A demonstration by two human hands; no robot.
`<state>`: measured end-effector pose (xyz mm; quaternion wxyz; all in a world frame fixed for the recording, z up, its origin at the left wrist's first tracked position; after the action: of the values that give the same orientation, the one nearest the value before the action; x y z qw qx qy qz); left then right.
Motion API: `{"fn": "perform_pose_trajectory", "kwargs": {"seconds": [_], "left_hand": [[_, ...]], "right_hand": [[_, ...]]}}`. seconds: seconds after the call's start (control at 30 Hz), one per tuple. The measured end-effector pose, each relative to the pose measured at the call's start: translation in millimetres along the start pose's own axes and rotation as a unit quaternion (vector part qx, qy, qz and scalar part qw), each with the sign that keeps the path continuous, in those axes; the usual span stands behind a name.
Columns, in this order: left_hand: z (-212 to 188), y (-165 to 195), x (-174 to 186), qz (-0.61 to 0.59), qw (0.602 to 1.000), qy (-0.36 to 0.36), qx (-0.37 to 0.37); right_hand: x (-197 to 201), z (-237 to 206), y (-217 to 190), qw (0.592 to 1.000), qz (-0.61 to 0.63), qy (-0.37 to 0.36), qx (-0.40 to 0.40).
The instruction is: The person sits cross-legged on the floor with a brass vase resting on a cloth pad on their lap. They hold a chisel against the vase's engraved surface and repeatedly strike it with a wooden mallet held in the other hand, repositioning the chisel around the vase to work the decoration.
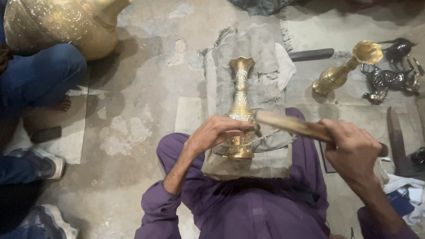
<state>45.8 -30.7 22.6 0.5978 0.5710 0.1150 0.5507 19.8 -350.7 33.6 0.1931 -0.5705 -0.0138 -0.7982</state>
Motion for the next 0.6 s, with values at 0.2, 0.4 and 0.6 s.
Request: {"fn": "perform_pose_trajectory", "kwargs": {"seconds": [0.2,0.4,0.6], "left_hand": [[-10,-13,1,-0.019,0.998,0.052,0.034],[-22,-28,1,-0.117,0.975,0.125,0.140],[-25,-28,-1,-0.070,0.980,0.144,0.121]], "right_hand": [[13,14,-13,0.999,0.042,0.002,0.027],[24,38,-22,0.996,0.012,-0.046,0.069],[26,57,-29,0.991,0.104,-0.062,0.057]]}}
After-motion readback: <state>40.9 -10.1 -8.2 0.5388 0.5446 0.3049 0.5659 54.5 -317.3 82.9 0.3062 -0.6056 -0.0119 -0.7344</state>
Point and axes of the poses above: each hand's wrist, its own z-axis towards the middle knuckle, its own x-axis out of the back of the hand, y = z × x, the point moved 6 cm from there along z, towards the middle knuckle, and after that the axes turned 3 degrees about y, right-handed, at the moved point
